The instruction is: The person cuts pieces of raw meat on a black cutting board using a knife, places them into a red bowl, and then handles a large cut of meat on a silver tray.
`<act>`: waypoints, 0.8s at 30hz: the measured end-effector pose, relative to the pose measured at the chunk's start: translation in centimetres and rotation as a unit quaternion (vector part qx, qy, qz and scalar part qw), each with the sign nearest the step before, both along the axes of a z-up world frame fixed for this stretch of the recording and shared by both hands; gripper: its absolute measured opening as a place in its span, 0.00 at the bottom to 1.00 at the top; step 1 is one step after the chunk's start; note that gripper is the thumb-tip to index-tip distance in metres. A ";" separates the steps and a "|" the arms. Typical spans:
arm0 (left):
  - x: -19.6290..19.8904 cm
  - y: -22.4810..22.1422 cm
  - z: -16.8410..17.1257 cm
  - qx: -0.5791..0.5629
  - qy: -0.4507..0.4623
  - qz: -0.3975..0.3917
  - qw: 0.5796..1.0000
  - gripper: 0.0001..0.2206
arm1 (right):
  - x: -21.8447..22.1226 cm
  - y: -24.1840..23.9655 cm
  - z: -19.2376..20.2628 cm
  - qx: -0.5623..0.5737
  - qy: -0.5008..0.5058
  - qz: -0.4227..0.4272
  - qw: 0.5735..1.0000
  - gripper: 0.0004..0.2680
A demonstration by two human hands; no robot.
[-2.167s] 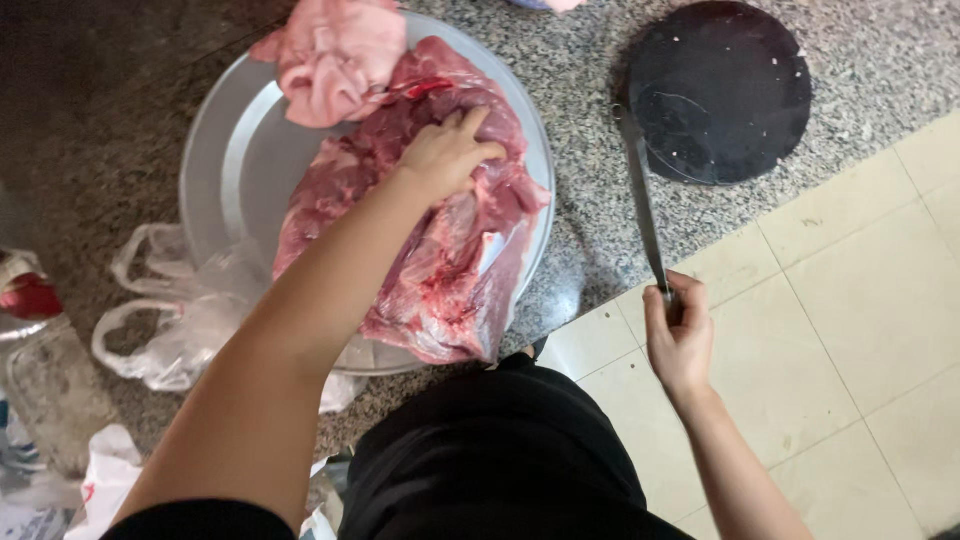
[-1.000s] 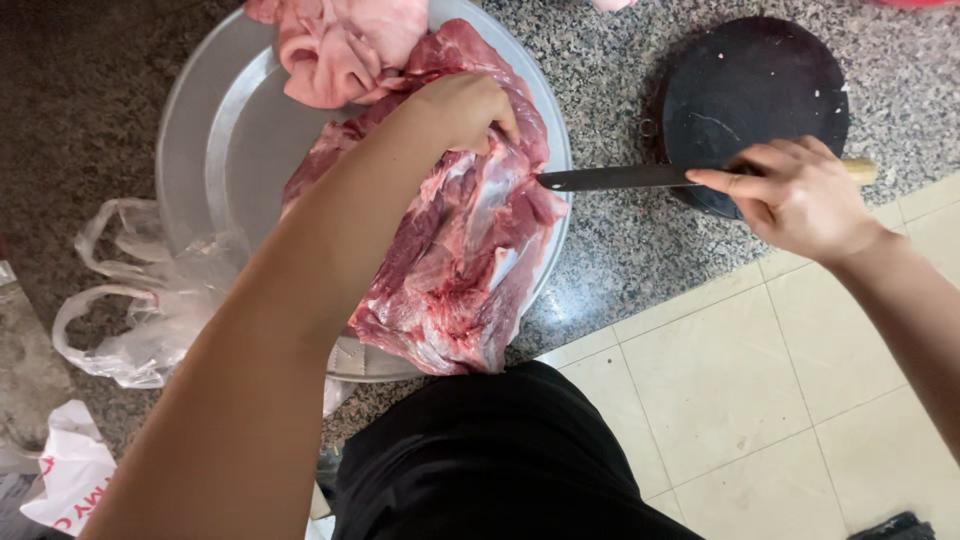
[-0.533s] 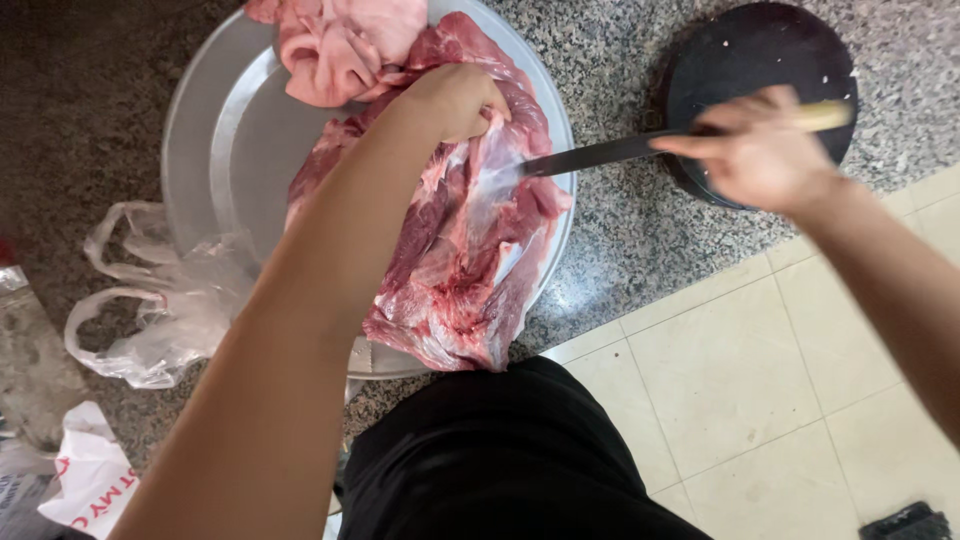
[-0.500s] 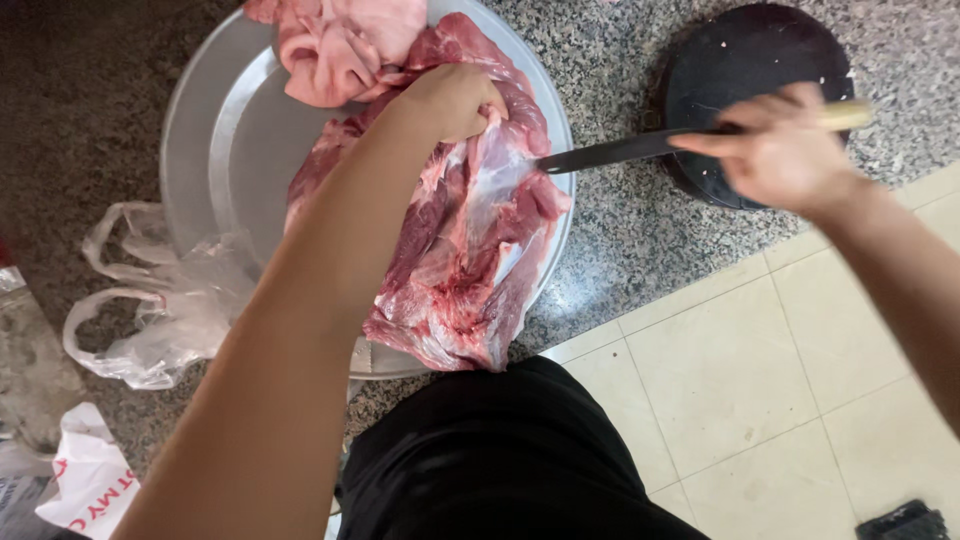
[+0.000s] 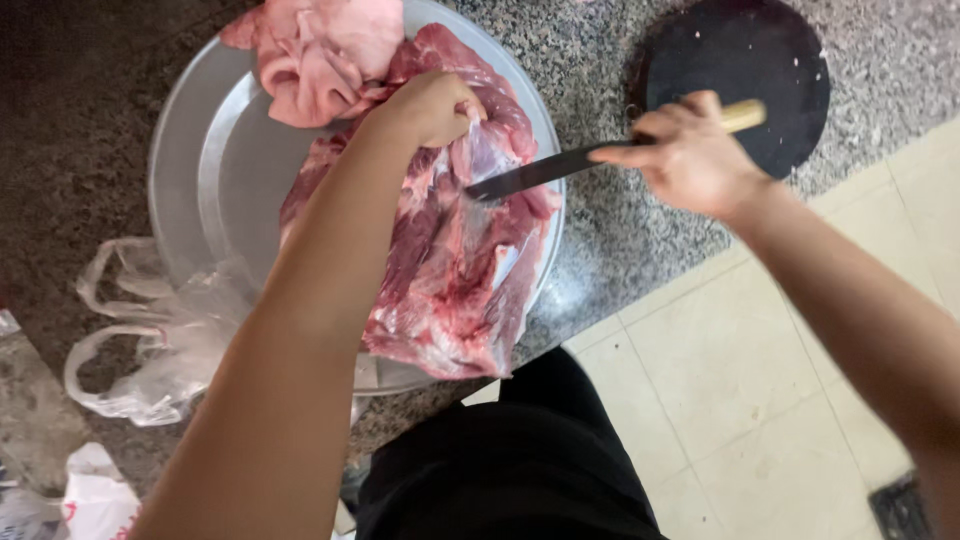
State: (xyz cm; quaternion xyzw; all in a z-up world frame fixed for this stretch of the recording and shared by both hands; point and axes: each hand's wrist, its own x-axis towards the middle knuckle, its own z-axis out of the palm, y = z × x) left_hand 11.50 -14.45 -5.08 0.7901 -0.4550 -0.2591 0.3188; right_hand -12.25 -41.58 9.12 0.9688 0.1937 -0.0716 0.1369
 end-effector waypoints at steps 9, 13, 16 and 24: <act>-1.1 0.6 -0.4 0.001 0.101 0.135 0.986 0.14 | -1.6 -10.4 0.9 0.173 0.006 0.015 0.985 0.18; -1.9 0.6 0.4 0.031 0.134 0.197 0.971 0.13 | 1.2 -4.4 -2.2 0.204 0.078 0.012 0.976 0.22; -2.4 0.9 0.9 0.039 0.115 0.208 0.970 0.11 | 3.9 -1.7 -3.2 0.198 -0.034 0.123 0.972 0.18; -3.5 0.4 1.4 0.026 0.100 0.260 0.960 0.13 | 1.9 -8.4 1.7 0.058 -0.013 0.027 0.998 0.22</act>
